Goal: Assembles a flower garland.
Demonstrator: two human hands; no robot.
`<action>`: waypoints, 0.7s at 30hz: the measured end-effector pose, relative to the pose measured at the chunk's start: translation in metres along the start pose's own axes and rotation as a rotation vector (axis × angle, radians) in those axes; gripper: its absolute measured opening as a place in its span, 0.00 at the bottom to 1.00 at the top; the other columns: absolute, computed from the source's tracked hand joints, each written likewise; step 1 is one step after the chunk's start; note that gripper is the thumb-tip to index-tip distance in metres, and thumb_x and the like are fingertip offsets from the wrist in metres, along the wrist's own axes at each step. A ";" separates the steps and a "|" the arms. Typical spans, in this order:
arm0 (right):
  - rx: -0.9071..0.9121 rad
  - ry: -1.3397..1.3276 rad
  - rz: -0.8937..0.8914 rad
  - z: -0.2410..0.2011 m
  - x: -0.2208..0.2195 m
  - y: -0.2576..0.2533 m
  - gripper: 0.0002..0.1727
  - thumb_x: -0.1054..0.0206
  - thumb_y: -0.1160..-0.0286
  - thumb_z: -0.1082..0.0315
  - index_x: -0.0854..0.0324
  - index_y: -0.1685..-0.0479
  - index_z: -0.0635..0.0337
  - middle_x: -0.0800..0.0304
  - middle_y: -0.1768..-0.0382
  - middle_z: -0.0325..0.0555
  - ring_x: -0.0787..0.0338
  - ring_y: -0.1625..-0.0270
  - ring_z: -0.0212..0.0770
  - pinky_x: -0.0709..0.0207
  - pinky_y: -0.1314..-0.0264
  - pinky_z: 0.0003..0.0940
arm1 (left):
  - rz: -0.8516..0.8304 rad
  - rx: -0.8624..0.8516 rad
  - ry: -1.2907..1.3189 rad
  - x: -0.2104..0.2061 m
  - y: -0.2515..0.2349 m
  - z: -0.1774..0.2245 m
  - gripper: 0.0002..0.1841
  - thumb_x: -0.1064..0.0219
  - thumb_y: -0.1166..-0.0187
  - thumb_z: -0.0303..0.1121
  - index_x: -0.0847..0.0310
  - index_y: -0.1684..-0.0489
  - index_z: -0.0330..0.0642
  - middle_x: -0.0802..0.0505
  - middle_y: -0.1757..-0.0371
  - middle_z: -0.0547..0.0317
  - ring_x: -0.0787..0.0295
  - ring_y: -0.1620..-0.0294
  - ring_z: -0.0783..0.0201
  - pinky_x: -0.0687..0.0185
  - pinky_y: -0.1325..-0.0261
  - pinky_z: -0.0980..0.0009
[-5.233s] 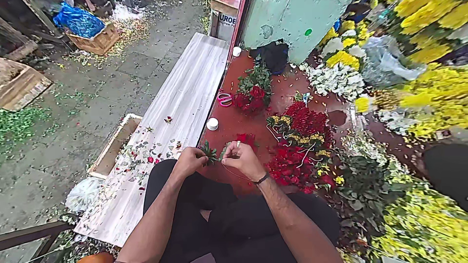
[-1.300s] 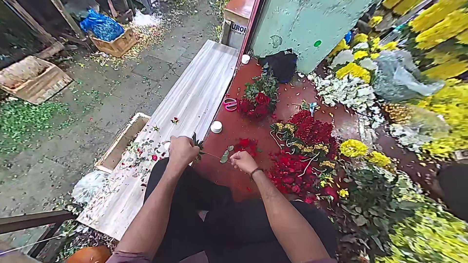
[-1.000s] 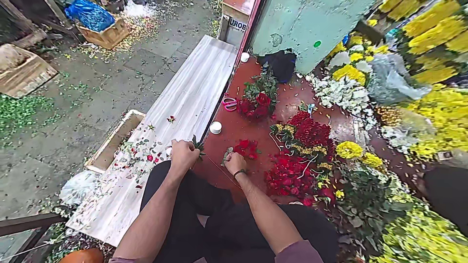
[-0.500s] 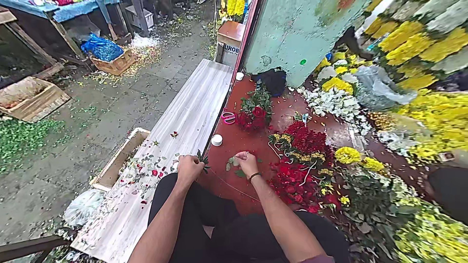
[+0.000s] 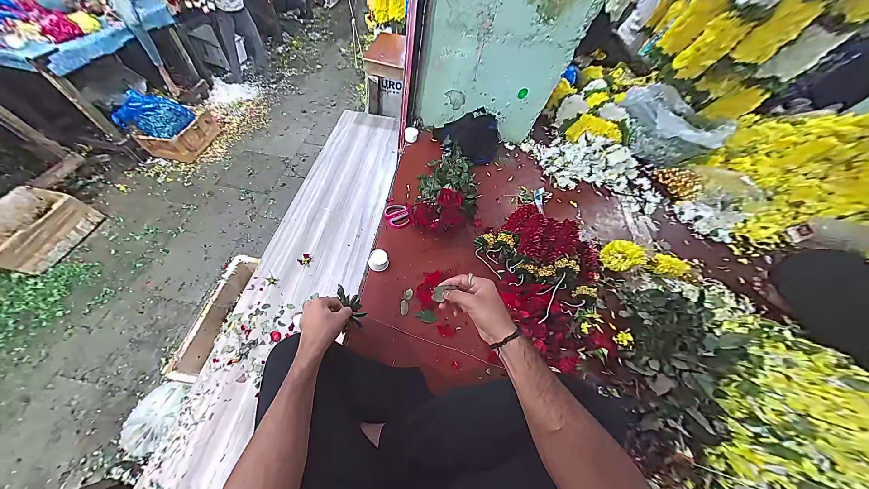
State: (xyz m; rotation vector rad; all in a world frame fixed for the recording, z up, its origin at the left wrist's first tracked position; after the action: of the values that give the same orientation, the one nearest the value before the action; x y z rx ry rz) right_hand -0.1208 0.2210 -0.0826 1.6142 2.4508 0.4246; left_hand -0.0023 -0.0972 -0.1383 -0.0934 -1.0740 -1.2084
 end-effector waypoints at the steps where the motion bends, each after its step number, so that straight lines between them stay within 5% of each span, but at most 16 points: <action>1: 0.010 -0.015 0.001 -0.004 0.000 0.000 0.09 0.30 0.24 0.73 0.09 0.51 0.67 0.04 0.63 0.52 0.09 0.70 0.40 0.18 0.73 0.31 | 0.004 -0.001 -0.006 0.000 -0.001 0.000 0.13 0.30 0.32 0.47 0.09 0.74 0.47 0.07 0.68 0.54 0.10 0.57 0.48 0.20 0.52 0.38; 14: 0.004 -0.267 -0.017 -0.008 -0.004 0.006 0.12 0.41 0.22 0.76 0.12 0.54 0.72 0.06 0.67 0.57 0.09 0.72 0.43 0.16 0.73 0.33 | -0.002 0.023 -0.023 -0.002 -0.003 -0.004 0.13 0.30 0.32 0.47 0.08 0.73 0.48 0.07 0.68 0.55 0.10 0.59 0.50 0.19 0.53 0.39; 21: 0.048 -0.174 -0.029 -0.014 -0.007 0.009 0.09 0.29 0.29 0.78 0.15 0.52 0.72 0.05 0.66 0.58 0.06 0.70 0.46 0.13 0.72 0.34 | -0.009 0.021 -0.010 -0.002 -0.002 -0.003 0.13 0.30 0.32 0.47 0.08 0.74 0.49 0.08 0.70 0.57 0.10 0.62 0.53 0.20 0.55 0.41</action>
State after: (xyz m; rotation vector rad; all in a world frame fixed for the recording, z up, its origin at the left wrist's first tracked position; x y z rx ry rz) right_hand -0.1142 0.2161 -0.0668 1.5597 2.3676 0.2127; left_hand -0.0015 -0.0989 -0.1421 -0.0788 -1.0970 -1.2056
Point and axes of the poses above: each hand's wrist, its own y-axis away from the middle knuckle, its own x-axis out of the back of the hand, z = x × y, the point moved 10 cm from there along -y, towards the middle knuckle
